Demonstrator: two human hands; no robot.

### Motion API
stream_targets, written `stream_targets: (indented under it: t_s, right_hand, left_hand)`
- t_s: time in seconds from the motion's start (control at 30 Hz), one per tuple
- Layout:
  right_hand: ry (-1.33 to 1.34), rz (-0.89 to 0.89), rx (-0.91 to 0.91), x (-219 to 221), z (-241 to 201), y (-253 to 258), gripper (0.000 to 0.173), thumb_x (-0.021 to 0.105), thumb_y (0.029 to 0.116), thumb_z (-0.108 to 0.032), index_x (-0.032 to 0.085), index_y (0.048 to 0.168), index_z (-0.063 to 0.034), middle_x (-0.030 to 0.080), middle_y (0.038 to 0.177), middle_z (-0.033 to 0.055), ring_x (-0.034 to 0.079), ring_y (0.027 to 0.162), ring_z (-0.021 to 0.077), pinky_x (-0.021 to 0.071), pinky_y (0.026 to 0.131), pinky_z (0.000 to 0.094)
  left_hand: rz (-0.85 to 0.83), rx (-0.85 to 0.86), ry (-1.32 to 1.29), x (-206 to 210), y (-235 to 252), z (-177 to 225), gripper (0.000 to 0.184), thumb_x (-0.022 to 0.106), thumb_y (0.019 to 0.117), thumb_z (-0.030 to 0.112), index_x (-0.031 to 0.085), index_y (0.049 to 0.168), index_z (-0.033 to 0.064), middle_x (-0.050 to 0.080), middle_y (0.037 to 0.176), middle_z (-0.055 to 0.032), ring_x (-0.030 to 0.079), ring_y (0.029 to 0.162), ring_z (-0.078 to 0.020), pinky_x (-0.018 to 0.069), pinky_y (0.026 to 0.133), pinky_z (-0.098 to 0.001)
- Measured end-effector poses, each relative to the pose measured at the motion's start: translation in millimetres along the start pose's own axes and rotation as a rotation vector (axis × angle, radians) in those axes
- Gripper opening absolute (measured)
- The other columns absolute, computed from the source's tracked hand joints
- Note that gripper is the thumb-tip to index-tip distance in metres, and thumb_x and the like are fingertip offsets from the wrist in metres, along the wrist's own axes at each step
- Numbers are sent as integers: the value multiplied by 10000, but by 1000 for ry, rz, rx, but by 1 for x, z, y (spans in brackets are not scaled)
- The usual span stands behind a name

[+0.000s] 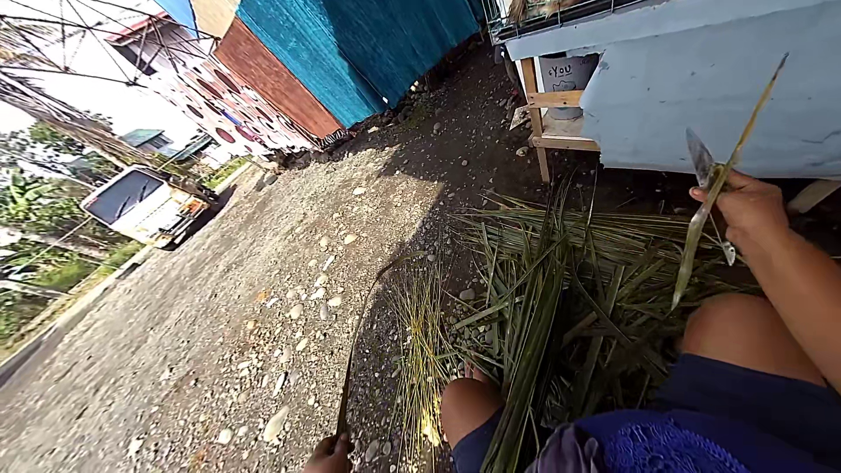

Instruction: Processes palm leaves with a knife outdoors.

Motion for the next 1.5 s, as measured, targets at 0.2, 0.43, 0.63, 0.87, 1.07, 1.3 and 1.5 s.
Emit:
stream_targets:
  t_s: [0.2, 0.43, 0.63, 0.87, 1.07, 1.3, 1.5]
  right_hand:
    - [-1428, -685, -27, 79, 36, -65, 278, 685, 943, -121, 672, 1133, 81, 657, 1176, 319, 615, 1138, 523, 469, 884, 715]
    - [-1205, -686, -95, 98, 6, -92, 342, 681, 959, -168, 645, 1225, 44, 643, 1206, 325, 606, 1163, 522, 464, 915, 711]
    - [-200, -1132, 89, 146, -7, -207, 499, 729, 930, -61, 579, 1404, -15, 688, 1137, 120, 638, 893, 116, 533, 811, 287]
    - [174, -1365, 461, 168, 5, -292, 749, 666, 952, -77, 298, 1602, -139, 596, 841, 12, 466, 537, 51, 415, 494, 213]
    - [298, -1246, 532, 163, 1, -289, 688, 629, 961, -58, 344, 1583, -133, 556, 763, -7, 443, 498, 53, 398, 459, 207]
    - [243, -950, 488, 161, -4, -277, 291, 698, 945, -25, 664, 1234, -31, 672, 849, 32, 485, 521, 47, 377, 448, 198]
    - [279, -770, 294, 164, -7, -262, 287, 741, 896, 7, 692, 1179, 17, 721, 1030, 81, 682, 887, 76, 567, 815, 230]
  left_hand:
    - [-213, 300, -87, 74, -62, 135, 233, 568, 1059, 168, 674, 1131, -26, 701, 842, -119, 644, 624, -182, 566, 641, -394]
    - [-542, 460, -96, 128, -130, 219, 201, 591, 1045, 180, 687, 1023, 5, 691, 768, -54, 655, 609, -130, 581, 631, -323]
    - [-615, 659, -15, 157, -170, 267, 243, 600, 1032, 229, 734, 1000, 29, 709, 790, -61, 680, 680, -150, 589, 719, -388]
    - [-450, 854, 198, 157, -226, 310, 203, 597, 976, 157, 746, 987, 20, 727, 870, -140, 713, 850, -285, 557, 821, -509]
    - [-327, 937, 290, 158, -253, 319, 210, 570, 991, 105, 745, 999, -11, 732, 1030, -180, 716, 1000, -324, 560, 906, -492]
    - [-193, 1036, 376, 162, -283, 326, 204, 574, 969, 41, 753, 1054, -10, 729, 1057, -209, 731, 959, -366, 593, 821, -497]
    - [12, 1190, 262, 156, -289, 324, 180, 641, 941, 37, 772, 1054, -14, 734, 912, -201, 748, 807, -350, 615, 684, -481]
Point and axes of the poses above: each hand's wrist, its own y-axis towards the middle knuckle, its own x-axis out of the palm, z = x × y, the point moved 8 cm from there along y, towards the middle knuckle
